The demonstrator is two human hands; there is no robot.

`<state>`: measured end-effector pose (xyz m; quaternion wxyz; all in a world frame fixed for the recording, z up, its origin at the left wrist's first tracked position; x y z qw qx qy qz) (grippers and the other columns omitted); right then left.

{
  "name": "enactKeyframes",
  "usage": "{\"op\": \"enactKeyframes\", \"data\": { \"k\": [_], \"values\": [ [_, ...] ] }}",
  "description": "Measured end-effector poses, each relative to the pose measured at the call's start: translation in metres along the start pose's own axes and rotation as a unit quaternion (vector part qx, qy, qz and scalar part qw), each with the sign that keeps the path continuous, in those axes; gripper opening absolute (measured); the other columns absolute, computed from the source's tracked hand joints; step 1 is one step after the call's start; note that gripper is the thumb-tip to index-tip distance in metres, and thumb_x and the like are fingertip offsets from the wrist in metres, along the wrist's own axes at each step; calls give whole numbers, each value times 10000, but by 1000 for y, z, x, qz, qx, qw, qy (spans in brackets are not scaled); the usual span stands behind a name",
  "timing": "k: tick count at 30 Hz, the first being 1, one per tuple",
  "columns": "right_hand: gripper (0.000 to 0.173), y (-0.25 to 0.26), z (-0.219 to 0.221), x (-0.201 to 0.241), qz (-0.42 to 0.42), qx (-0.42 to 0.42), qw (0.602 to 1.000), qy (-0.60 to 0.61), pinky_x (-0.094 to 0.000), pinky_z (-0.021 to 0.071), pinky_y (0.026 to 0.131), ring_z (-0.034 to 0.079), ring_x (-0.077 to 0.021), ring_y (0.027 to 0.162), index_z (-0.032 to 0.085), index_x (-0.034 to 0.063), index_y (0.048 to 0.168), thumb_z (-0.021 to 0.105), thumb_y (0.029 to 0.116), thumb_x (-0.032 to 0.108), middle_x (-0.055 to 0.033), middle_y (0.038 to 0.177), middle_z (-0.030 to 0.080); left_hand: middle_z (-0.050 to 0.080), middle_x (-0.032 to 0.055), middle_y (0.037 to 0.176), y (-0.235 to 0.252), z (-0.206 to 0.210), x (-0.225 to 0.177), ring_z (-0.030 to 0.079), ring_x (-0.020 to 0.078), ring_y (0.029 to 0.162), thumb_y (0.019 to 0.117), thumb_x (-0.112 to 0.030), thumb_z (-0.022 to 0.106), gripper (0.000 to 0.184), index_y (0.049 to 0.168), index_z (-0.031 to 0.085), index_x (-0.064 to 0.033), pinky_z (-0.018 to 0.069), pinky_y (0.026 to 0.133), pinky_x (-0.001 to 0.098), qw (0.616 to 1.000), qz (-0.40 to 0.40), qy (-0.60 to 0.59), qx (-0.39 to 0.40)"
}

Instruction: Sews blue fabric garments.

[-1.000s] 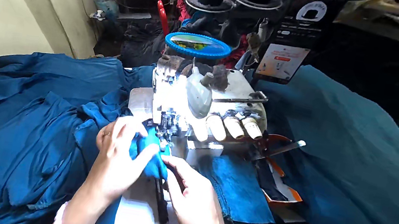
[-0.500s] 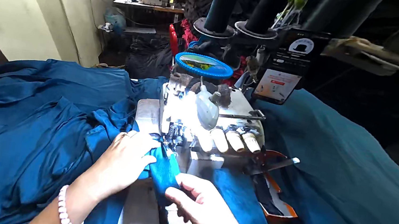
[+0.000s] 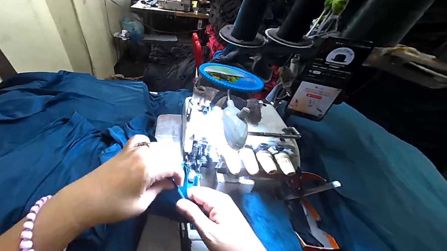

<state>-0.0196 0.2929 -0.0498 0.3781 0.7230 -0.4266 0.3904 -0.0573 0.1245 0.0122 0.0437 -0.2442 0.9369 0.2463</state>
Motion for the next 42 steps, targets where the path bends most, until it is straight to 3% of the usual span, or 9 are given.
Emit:
{"op": "enactKeyframes", "data": {
  "k": [2, 4, 6, 10, 13, 16, 23, 34, 42],
  "values": [
    [296, -6, 0, 9, -10, -1, 1000, -3, -195, 500, 724, 607, -8, 795, 731, 66, 920, 589, 1025, 304, 10, 834, 655, 706, -112, 1075, 5, 1, -9, 624, 33, 1060, 1009, -276, 558, 172, 1073, 709, -224, 441, 978, 405, 996, -4, -90, 25],
    [237, -13, 3, 22, -68, -53, 995, -51, -311, 470, 871, 622, -98, 948, 751, 65, 920, 632, 996, 255, -26, 903, 699, 690, -78, 1223, 11, 5, -11, 599, 59, 1188, 1021, -334, 566, 260, 1212, 676, -198, 444, 1051, 424, 985, -11, -152, 78],
    [202, -18, 3, 28, -89, -92, 988, -92, -434, 463, 910, 637, -137, 993, 785, 128, 949, 652, 983, 276, 14, 920, 723, 701, -22, 1171, 14, 8, -10, 606, 108, 1161, 1020, -382, 566, 350, 1263, 660, -149, 403, 1062, 454, 972, -30, -177, 153],
    [224, -23, 5, 13, -72, -66, 993, -73, -296, 456, 827, 607, -107, 871, 752, 83, 942, 623, 999, 257, -6, 847, 692, 672, 50, 922, 19, 3, -11, 631, 208, 992, 974, -299, 612, 237, 920, 709, -91, 410, 957, 517, 968, 7, -122, 220],
    [186, -33, 11, 2, -79, -43, 996, 6, -287, 497, 897, 652, -125, 978, 745, 2, 956, 628, 986, 143, -92, 980, 721, 646, 75, 884, 22, 9, -20, 625, 231, 924, 963, -261, 607, 218, 890, 690, -72, 455, 833, 473, 950, 42, -144, 274],
    [188, -43, 19, -9, -58, -22, 996, 69, -238, 547, 828, 668, -97, 902, 734, -39, 983, 619, 1004, 108, -122, 986, 712, 649, 99, 777, 24, 20, -19, 652, 270, 769, 926, -183, 609, 156, 881, 679, -51, 475, 651, 473, 942, 41, -103, 316],
    [195, -27, 16, -26, -82, -29, 992, 86, -196, 533, 819, 642, -52, 904, 726, -9, 987, 626, 1008, 157, -75, 969, 688, 675, 35, 863, 32, 23, 6, 664, 253, 928, 906, -184, 577, 182, 908, 758, -164, 498, 821, 500, 961, 43, 153, 225],
    [198, -24, 12, -28, -78, -22, 993, 82, -169, 509, 744, 611, -42, 819, 703, 6, 944, 625, 1011, 175, -69, 926, 656, 683, 7, 921, 22, 30, -23, 659, 192, 888, 926, -210, 513, 190, 839, 674, -160, 493, 812, 437, 972, 91, 133, 172],
    [181, -15, 3, -30, -49, -20, 997, 62, -185, 536, 747, 626, -38, 838, 711, 34, 1014, 612, 1010, 185, -61, 1008, 666, 672, 31, 869, 27, 27, -5, 666, 236, 927, 960, -310, 545, 256, 926, 745, -154, 477, 903, 533, 969, 38, 134, 205]
  ]
}}
Point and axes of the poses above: each hand's wrist, its own y-axis towards the middle knuckle, its own z-axis out of the palm, x = y × z, the point moved 5 cm from there along y, towards the middle knuckle
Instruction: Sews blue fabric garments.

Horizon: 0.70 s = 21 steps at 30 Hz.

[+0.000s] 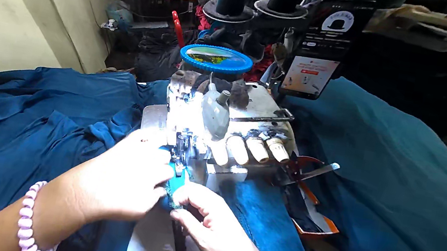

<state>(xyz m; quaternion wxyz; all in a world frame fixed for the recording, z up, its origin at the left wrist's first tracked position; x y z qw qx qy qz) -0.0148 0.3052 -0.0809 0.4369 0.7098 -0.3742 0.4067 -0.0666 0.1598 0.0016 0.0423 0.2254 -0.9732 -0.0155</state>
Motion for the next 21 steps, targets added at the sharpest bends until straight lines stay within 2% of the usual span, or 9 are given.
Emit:
{"op": "enactKeyframes", "data": {
  "k": [2, 5, 7, 8, 9, 11, 14, 17, 21],
  "values": [
    [176, 1, -1, 1, 2, 3, 1000, 6, -180, 544, 727, 628, -26, 821, 718, 48, 1036, 616, 1011, 190, -43, 1021, 666, 683, 18, 922, -3, -2, -2, 662, 236, 992, 938, -259, 553, 216, 904, 749, -176, 489, 883, 526, 1000, 2, -7, -26],
    [153, -5, 0, 8, -60, -25, 998, -8, -200, 536, 864, 645, -58, 965, 741, 15, 1013, 644, 978, 128, -75, 1020, 694, 603, 29, 758, -4, -13, -29, 626, 238, 767, 975, -245, 522, 221, 851, 681, -152, 494, 672, 445, 991, 78, -95, -56],
    [136, -13, 2, 8, -103, -58, 991, -60, -190, 525, 870, 636, -75, 966, 748, 28, 984, 667, 967, 137, -77, 981, 688, 630, 52, 782, -3, -10, -28, 652, 265, 807, 946, -248, 554, 188, 873, 688, -139, 520, 712, 482, 994, 56, -90, -36],
    [135, -16, 3, 6, -117, -69, 986, -92, -179, 514, 865, 618, -79, 961, 735, 49, 963, 675, 972, 169, -68, 968, 661, 659, 68, 847, -3, -5, -20, 673, 279, 884, 947, -260, 568, 182, 914, 694, -132, 527, 802, 533, 996, 26, -86, -6],
    [142, -18, 3, 5, -122, -77, 982, -121, -195, 505, 890, 608, -97, 993, 747, 74, 952, 685, 974, 200, -65, 982, 653, 681, 74, 904, -3, 0, -11, 674, 279, 952, 955, -274, 573, 202, 959, 711, -126, 486, 915, 568, 996, -2, -87, 18],
    [132, -19, 2, 2, -121, -93, 973, -174, -215, 466, 914, 573, -117, 1026, 761, 138, 929, 689, 966, 242, -53, 979, 620, 688, 65, 946, -5, 7, -2, 661, 267, 1015, 965, -295, 560, 231, 985, 717, -128, 424, 998, 579, 995, -19, -97, 22],
    [102, -19, -2, 1, -118, -124, 961, -216, -197, 452, 876, 559, -95, 987, 791, 205, 949, 692, 951, 232, -32, 956, 613, 669, 33, 864, -14, 12, -20, 670, 253, 917, 937, -275, 581, 169, 914, 701, -158, 491, 887, 556, 992, 5, -100, -81],
    [132, -13, -6, 5, -126, -154, 944, -264, -209, 456, 867, 565, -94, 955, 787, 230, 960, 656, 956, 224, -22, 917, 603, 651, 7, 812, -19, 25, -43, 660, 230, 817, 936, -266, 568, 173, 970, 718, -186, 511, 830, 497, 982, -28, -37, -184],
    [182, -13, -7, 7, -114, -184, 931, -293, -227, 505, 882, 608, -119, 976, 800, 195, 1063, 660, 948, 210, -35, 957, 649, 708, 12, 898, -19, 43, -41, 680, 222, 912, 968, -267, 548, 209, 940, 743, -198, 479, 927, 508, 952, -159, 9, -261]
  ]
}}
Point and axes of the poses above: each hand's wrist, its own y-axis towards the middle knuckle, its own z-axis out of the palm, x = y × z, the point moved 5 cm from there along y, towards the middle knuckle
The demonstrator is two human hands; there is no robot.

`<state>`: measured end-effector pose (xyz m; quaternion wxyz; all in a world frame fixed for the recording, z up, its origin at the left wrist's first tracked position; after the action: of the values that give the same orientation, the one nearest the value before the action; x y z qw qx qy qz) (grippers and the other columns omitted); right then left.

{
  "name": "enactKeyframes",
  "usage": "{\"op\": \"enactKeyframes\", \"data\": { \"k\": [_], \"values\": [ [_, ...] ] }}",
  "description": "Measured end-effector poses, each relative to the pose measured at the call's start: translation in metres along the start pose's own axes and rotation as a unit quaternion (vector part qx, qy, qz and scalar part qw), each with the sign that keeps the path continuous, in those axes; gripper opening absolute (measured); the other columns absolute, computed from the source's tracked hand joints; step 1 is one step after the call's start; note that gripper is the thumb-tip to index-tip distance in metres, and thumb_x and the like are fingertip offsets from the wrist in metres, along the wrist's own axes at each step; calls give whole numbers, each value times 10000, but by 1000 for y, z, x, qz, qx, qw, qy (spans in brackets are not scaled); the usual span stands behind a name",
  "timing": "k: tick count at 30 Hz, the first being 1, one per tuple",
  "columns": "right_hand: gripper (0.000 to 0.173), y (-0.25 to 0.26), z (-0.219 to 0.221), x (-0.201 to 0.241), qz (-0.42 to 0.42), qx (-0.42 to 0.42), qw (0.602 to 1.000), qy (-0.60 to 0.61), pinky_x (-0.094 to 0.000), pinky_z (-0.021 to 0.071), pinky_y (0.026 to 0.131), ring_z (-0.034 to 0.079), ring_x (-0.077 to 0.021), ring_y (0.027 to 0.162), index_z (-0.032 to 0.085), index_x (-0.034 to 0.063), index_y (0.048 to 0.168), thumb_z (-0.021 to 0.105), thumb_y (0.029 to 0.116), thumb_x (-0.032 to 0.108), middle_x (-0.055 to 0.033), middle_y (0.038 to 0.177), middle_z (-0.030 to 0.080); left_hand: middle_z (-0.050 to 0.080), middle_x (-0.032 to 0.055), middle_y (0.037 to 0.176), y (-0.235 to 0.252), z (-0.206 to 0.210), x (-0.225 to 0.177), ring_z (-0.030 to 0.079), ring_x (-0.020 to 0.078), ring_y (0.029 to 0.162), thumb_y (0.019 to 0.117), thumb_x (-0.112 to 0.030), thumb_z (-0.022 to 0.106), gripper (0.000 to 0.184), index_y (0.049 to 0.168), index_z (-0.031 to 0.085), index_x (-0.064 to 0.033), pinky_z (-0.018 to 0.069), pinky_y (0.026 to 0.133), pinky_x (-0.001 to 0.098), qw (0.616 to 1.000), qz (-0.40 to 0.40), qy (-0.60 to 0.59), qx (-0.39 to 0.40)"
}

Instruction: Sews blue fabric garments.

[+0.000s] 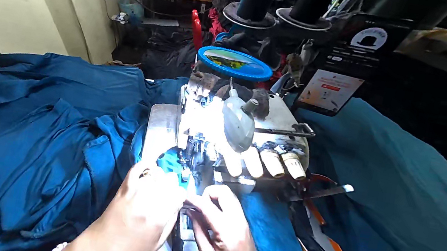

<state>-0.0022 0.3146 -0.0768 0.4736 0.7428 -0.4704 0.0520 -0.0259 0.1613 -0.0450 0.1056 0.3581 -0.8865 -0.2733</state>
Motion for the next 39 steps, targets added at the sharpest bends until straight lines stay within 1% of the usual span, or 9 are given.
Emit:
{"op": "enactKeyframes", "data": {
  "k": [5, 11, 18, 23, 25, 29, 33, 35, 39],
  "values": [
    [228, -5, -6, 12, 15, 16, 1000, 23, -178, 497, 895, 602, -110, 1010, 760, 111, 1151, 661, 950, 155, -88, 1027, 644, 715, 39, 1168, 22, 20, 43, 630, 297, 1212, 927, -245, 655, 154, 934, 797, -182, 435, 1056, 618, 989, -142, -33, 28],
    [210, -5, -22, 32, 36, 45, 996, 61, -154, 497, 715, 595, -94, 864, 774, 82, 1129, 675, 944, 85, -114, 976, 641, 690, 58, 1025, 24, 24, 58, 658, 264, 1002, 911, -159, 680, 111, 943, 781, -127, 563, 841, 453, 987, -145, -64, 18],
    [155, -11, -38, 50, 36, 48, 992, 110, -166, 496, 835, 604, -97, 911, 764, 38, 1082, 667, 970, 82, -122, 955, 654, 731, 152, 978, -11, -16, -14, 740, 310, 882, 910, -134, 618, 189, 979, 779, -63, 617, 717, 439, 973, -222, -35, 50],
    [166, -8, -43, 69, 21, 21, 992, 126, -240, 514, 889, 638, -174, 958, 740, 12, 1085, 635, 1014, 119, -184, 978, 672, 722, 187, 1092, -1, 2, -61, 687, 317, 1066, 959, -67, 536, 252, 1088, 741, 5, 542, 900, 450, 923, -246, -260, 140],
    [162, -8, -47, 69, 13, 23, 992, 122, -211, 509, 884, 626, -136, 972, 731, 21, 1098, 632, 1016, 120, -158, 998, 657, 708, 153, 1010, -2, 9, -65, 695, 303, 1001, 931, -111, 588, 181, 975, 734, -14, 571, 779, 455, 941, -202, -242, 123],
    [155, -6, -56, 61, 0, 39, 991, 130, -143, 515, 834, 608, -53, 942, 700, 10, 1124, 630, 1008, 86, -124, 1006, 614, 735, 125, 1059, -44, -18, -43, 699, 314, 1024, 945, -362, 647, 270, 1012, 766, -129, 549, 880, 473, 978, -177, -78, -79],
    [161, -3, -46, 70, -11, 71, 990, 121, -173, 512, 815, 612, -99, 897, 727, -3, 1103, 632, 1006, 83, -150, 969, 644, 703, 224, 1073, -129, -31, 27, 685, 463, 980, 859, -295, 750, 340, 1091, 746, -47, 536, 805, 637, 954, -280, 101, -18],
    [193, -4, -22, 84, -39, 105, 990, 87, -249, 544, 840, 650, -169, 937, 749, 60, 1142, 684, 979, 142, -155, 1012, 689, 724, 128, 969, -149, -41, 45, 718, 360, 905, 873, -166, 721, 124, 960, 755, -84, 561, 768, 592, 953, -285, 99, 9],
    [359, -3, 37, 114, -133, 135, 981, 35, -517, 442, 1105, 544, -356, 1350, 674, 203, 1312, 668, 956, 242, -168, 1410, 615, 700, -30, 986, -124, -103, -7, 650, 115, 1021, 1039, -345, 574, 200, 961, 679, -194, 476, 987, 329, 979, -142, -53, -137]
  ]
}}
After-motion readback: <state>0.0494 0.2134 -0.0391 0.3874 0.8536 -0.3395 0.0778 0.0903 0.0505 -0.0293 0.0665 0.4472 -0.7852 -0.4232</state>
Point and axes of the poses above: each hand's wrist, its own y-axis towards the middle knuckle, its own z-axis out of the palm, x = y × z, the point moved 5 cm from there along y, towards the middle knuckle
